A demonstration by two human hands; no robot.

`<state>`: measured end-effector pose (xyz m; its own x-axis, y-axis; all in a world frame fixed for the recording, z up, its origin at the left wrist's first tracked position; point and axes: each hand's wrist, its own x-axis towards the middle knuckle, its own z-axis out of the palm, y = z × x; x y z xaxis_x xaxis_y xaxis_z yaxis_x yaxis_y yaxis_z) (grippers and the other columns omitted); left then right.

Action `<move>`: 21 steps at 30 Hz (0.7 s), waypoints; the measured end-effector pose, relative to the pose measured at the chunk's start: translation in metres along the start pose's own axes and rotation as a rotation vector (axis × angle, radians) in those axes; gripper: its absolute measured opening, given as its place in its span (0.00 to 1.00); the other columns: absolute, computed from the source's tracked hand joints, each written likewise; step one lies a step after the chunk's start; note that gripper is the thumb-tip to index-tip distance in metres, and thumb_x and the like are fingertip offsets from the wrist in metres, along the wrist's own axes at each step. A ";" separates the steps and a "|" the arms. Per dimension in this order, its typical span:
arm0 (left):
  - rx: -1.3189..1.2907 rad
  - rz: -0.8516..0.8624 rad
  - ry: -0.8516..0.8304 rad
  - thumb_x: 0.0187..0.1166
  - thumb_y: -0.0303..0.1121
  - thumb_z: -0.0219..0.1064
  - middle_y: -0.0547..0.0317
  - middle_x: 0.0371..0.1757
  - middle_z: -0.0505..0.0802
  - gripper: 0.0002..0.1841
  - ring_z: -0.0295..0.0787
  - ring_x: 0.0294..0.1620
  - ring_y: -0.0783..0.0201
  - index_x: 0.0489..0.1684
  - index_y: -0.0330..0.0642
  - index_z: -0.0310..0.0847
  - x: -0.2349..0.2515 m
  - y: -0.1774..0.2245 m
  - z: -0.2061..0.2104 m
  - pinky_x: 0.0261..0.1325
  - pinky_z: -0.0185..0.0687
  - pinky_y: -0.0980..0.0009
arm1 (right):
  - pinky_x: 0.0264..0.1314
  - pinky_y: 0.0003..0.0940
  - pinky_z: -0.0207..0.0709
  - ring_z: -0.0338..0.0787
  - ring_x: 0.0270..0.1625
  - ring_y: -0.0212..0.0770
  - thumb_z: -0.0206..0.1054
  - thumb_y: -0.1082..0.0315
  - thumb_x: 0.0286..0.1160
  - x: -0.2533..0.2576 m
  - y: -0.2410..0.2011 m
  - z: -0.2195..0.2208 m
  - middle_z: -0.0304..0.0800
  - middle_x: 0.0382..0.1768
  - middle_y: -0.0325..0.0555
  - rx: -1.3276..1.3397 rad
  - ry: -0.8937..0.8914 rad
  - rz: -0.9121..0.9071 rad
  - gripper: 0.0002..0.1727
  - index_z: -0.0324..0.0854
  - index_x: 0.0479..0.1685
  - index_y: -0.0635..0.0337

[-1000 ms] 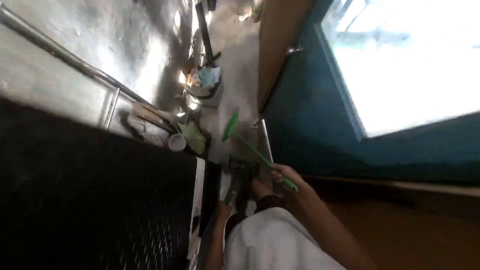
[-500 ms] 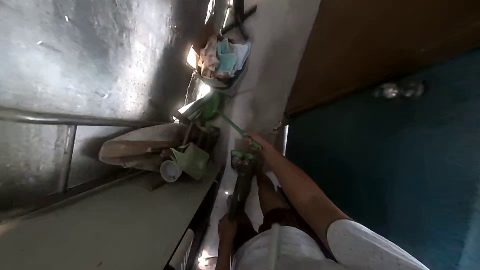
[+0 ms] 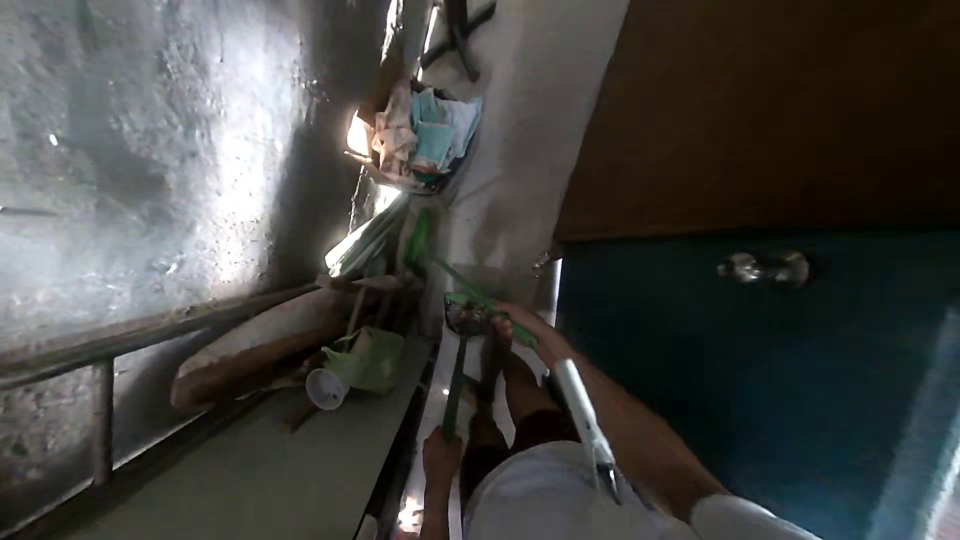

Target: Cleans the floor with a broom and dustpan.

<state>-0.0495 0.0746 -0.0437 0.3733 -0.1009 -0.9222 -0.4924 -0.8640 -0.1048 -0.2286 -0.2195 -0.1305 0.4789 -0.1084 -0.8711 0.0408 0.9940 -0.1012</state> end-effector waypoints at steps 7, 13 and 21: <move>-0.005 0.018 0.006 0.77 0.46 0.72 0.39 0.59 0.93 0.25 0.90 0.63 0.43 0.66 0.38 0.85 0.013 0.023 -0.014 0.68 0.82 0.41 | 0.12 0.14 0.67 0.70 0.12 0.23 0.53 0.59 0.90 0.030 -0.045 -0.067 0.72 0.19 0.33 0.131 0.046 0.034 0.11 0.73 0.40 0.55; 0.057 -0.003 -0.012 0.78 0.48 0.71 0.39 0.61 0.92 0.26 0.89 0.65 0.42 0.66 0.38 0.84 0.016 0.052 -0.032 0.69 0.82 0.40 | 0.14 0.19 0.68 0.71 0.14 0.27 0.52 0.61 0.92 -0.039 -0.042 -0.096 0.74 0.21 0.36 0.072 0.298 -0.097 0.10 0.73 0.53 0.57; 0.041 0.012 0.002 0.76 0.49 0.73 0.37 0.60 0.92 0.28 0.90 0.64 0.40 0.66 0.37 0.84 0.027 0.072 -0.062 0.67 0.83 0.38 | 0.14 0.18 0.66 0.70 0.15 0.25 0.53 0.59 0.92 -0.100 -0.073 -0.064 0.75 0.25 0.35 0.025 0.179 -0.058 0.19 0.69 0.77 0.52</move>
<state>-0.0260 -0.0214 -0.0527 0.3685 -0.1126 -0.9228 -0.5290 -0.8417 -0.1086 -0.3354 -0.2821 -0.0668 0.3119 -0.1636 -0.9359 0.0862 0.9859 -0.1436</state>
